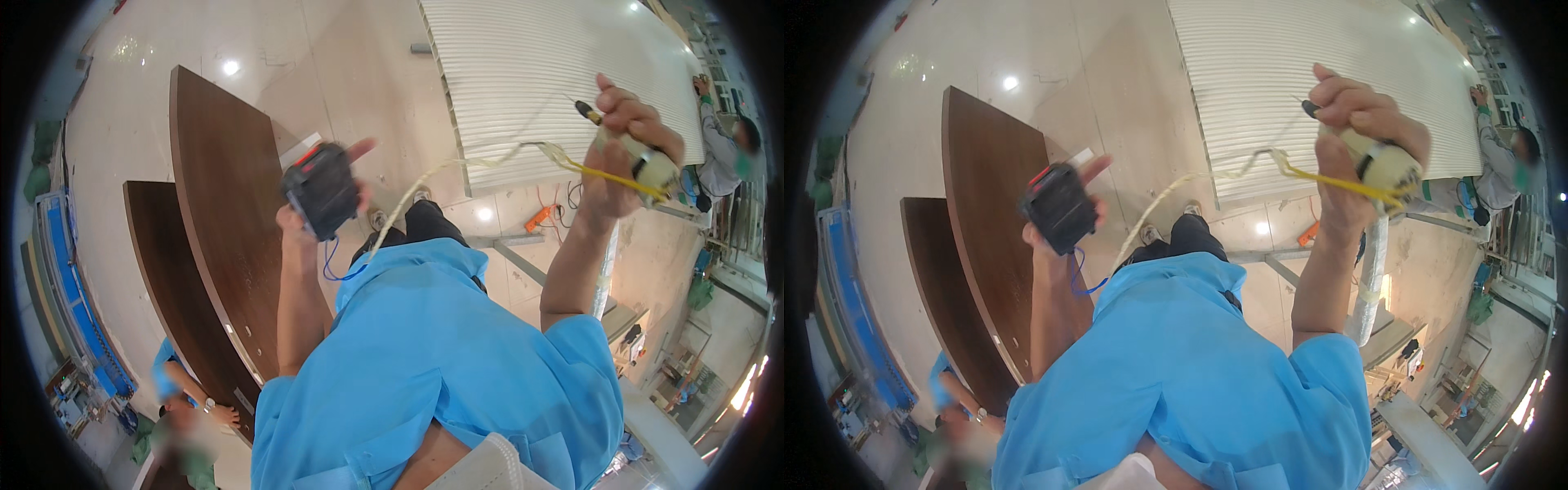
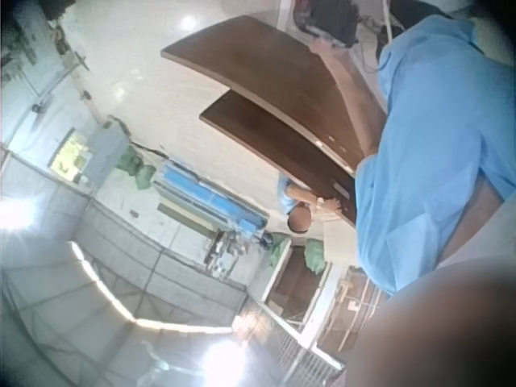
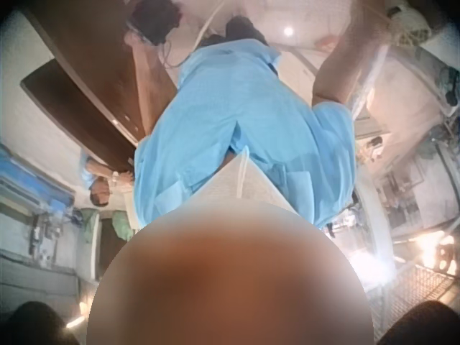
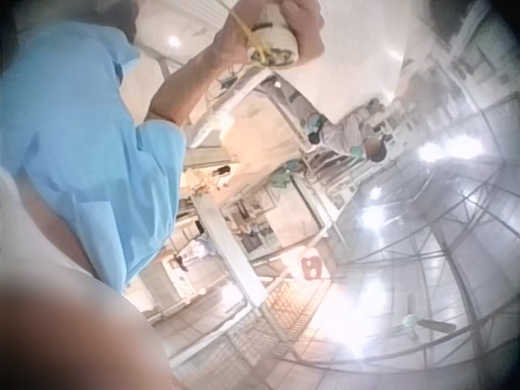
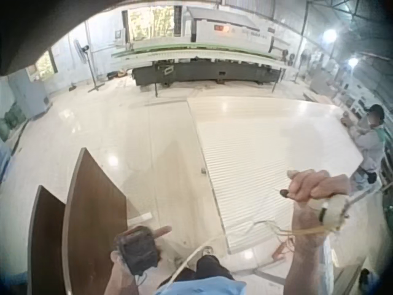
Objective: The person sands a large white panel with an electric sander, then retrieves a tape measure and measures the panel's length. The person holds the tape measure against the panel while another person works nearby.
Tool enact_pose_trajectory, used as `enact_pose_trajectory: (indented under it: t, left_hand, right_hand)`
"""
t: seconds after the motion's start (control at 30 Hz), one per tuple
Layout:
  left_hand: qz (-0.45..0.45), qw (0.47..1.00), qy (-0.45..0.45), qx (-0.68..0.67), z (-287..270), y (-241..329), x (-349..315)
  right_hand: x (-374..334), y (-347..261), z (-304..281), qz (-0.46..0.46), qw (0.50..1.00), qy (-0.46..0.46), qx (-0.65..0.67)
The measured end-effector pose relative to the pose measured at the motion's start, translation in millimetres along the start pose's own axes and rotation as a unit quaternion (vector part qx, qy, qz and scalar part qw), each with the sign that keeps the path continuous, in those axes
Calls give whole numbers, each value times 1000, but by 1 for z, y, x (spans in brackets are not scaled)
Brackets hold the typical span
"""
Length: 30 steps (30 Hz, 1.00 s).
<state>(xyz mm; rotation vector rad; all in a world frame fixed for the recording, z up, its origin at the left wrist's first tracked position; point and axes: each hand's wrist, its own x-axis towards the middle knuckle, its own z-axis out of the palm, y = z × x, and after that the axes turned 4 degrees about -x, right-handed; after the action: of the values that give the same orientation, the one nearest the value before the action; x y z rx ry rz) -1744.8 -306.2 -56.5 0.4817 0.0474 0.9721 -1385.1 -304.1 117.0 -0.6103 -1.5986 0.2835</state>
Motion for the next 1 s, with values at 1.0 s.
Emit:
enact_pose_trajectory:
  t: [1.0]
  left_hand:
    - [-300,899,-305,94,81,-77,60]
  right_hand:
    - [-63,43,13,222,946,232,-42]
